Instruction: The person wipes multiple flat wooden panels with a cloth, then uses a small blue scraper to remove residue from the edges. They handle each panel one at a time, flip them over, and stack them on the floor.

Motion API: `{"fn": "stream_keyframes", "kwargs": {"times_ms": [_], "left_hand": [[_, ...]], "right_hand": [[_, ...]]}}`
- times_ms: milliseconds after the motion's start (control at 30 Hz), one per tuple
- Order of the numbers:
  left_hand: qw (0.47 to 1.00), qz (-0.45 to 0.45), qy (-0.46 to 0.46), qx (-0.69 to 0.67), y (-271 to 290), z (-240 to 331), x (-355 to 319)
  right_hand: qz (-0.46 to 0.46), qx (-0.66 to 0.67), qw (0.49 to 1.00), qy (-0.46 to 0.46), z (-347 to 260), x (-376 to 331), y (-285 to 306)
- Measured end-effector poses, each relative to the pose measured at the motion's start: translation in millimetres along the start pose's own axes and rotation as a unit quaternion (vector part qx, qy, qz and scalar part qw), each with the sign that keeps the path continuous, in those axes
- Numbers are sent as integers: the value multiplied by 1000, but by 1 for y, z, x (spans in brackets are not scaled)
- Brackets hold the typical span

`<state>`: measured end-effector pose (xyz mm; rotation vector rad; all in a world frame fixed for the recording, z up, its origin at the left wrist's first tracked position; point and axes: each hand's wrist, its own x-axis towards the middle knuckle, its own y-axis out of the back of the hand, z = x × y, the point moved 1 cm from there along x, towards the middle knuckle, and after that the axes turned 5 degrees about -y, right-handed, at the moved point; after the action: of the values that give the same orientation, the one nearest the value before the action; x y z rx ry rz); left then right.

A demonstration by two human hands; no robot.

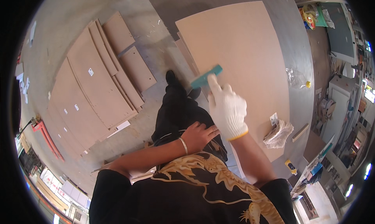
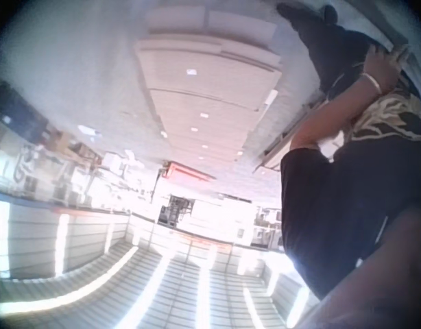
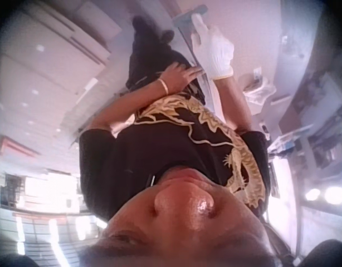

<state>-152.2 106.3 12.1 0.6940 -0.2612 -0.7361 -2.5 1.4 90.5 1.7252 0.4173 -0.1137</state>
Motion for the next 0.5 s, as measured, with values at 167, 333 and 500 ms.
{"fn": "stream_keyframes", "kwargs": {"times_ms": [167, 333, 500], "left_hand": [[997, -53, -30, 36, 9, -7, 3], [990, -109, -56, 69, 12, -11, 8], [978, -138, -93, 123, 20, -12, 7]], "right_hand": [[41, -5, 999, 27, -30, 80, 5], [49, -14, 998, 37, -64, 147, 13], [113, 70, 990, 56, -77, 160, 51]]}}
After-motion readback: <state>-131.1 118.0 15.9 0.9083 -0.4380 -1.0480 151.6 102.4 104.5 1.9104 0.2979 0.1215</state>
